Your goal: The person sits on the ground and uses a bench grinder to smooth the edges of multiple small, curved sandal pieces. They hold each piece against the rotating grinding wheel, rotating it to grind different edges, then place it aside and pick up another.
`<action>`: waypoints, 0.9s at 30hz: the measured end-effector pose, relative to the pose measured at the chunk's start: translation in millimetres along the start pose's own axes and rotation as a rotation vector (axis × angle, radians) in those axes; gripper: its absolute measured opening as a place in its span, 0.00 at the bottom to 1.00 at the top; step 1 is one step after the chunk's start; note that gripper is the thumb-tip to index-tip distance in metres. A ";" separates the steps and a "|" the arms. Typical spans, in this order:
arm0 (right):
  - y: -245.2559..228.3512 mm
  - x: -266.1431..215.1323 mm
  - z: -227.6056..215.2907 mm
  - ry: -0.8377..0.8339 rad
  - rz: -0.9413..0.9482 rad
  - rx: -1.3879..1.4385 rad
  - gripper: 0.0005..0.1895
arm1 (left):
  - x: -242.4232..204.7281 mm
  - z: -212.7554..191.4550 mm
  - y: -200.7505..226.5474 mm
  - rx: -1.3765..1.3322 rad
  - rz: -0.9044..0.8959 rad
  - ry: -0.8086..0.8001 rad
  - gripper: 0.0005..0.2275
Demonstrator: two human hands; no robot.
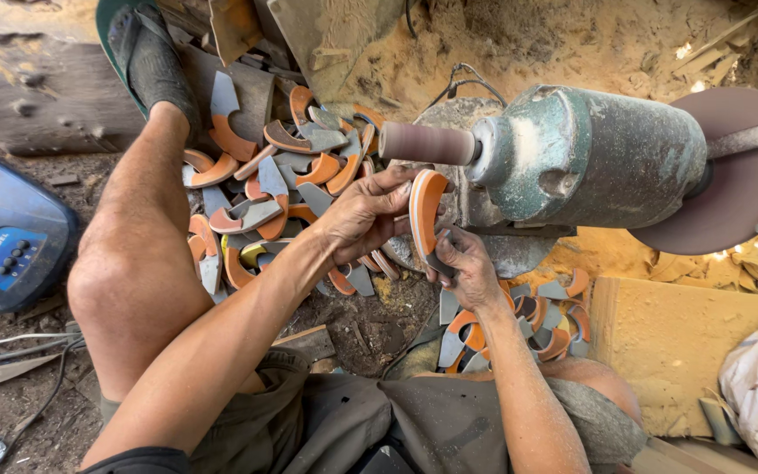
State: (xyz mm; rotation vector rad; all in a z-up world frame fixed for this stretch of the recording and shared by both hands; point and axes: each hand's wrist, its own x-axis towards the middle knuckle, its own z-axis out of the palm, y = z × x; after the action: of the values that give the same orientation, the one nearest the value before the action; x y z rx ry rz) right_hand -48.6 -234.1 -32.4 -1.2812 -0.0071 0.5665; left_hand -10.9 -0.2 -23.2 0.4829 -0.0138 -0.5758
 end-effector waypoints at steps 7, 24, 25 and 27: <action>11.4 5.2 4.2 0.021 0.011 0.070 0.25 | 12.4 -5.1 1.1 0.026 0.009 0.039 0.17; 12.7 37.9 30.8 -0.093 0.099 0.674 0.21 | 72.3 -9.5 -1.9 -0.054 0.174 0.340 0.06; 10.9 42.2 30.8 -0.081 0.102 0.697 0.20 | 77.5 -10.1 -0.1 -0.081 0.186 0.366 0.06; 5.5 51.9 29.2 -0.116 0.100 0.738 0.15 | 87.2 -11.6 3.4 -0.026 0.204 0.363 0.07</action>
State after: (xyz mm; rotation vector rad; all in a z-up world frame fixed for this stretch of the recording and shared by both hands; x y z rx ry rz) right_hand -15.1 -186.0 -44.2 -0.5320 0.1571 0.6478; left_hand 66.0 -38.6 -42.5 0.5476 0.2870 -0.2819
